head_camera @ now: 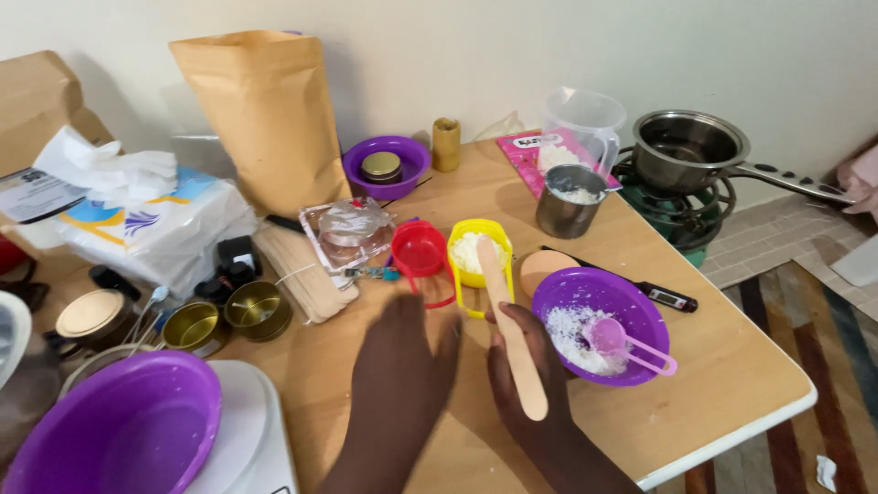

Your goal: Measuring soy wax flakes into a bowl on a digital scale using measuring cups and a wooden stick for candle making.

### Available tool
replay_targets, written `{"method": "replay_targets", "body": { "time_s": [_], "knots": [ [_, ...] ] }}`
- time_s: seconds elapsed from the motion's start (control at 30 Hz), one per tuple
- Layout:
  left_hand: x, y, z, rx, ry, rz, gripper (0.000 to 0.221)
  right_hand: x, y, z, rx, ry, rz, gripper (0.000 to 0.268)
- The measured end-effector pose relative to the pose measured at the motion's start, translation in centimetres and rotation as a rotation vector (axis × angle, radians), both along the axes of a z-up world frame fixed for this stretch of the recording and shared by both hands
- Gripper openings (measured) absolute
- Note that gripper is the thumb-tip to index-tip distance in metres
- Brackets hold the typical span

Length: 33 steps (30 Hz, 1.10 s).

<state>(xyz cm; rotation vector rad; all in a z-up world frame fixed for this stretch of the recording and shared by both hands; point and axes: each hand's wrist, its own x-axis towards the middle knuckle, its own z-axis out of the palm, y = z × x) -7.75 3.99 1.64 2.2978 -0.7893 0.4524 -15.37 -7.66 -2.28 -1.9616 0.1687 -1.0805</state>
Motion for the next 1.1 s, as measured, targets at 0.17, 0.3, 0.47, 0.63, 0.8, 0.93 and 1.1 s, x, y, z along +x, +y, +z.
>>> {"method": "replay_targets", "body": {
  "time_s": [0.17, 0.3, 0.47, 0.63, 0.8, 0.93, 1.1],
  "knots": [
    [-1.5, 13.8, -8.7, -0.098, 0.228, -0.026, 0.028, -0.5, 0.9, -1.1, 0.143, -0.072, -0.076, 0.019],
    [-1.9, 23.3, -13.1, -0.065, 0.46, 0.12, 0.042, -0.8, 1.9, -0.5, -0.002, -0.253, 0.052, 0.008],
    [-1.5, 26.2, -10.0, -0.398, 0.382, 0.282, 0.047, -0.1, 7.0, -1.0, 0.197, -0.14, 0.492, 0.025],
    [-1.5, 27.7, -6.4, -0.698, 0.3, 0.435, 0.055, -0.2, 14.2, 1.7, 0.15, 0.059, 0.606, 0.047],
    [-1.9, 25.7, -3.1, -0.528, 0.857, 0.925, 0.069, 0.2, 17.6, 2.8, 0.282, 0.48, 0.653, 0.047],
    [-2.8, 22.3, 0.5, -1.324, 1.018, 0.667, 0.052, 0.1, 17.6, 1.0, 0.252, 0.433, 0.665, 0.047],
    [-4.6, 20.2, 0.2, -1.495, 1.036, 0.545, 0.059, -1.1, 16.0, 0.6, 0.348, 0.425, 0.587, 0.055]
  ]
}}
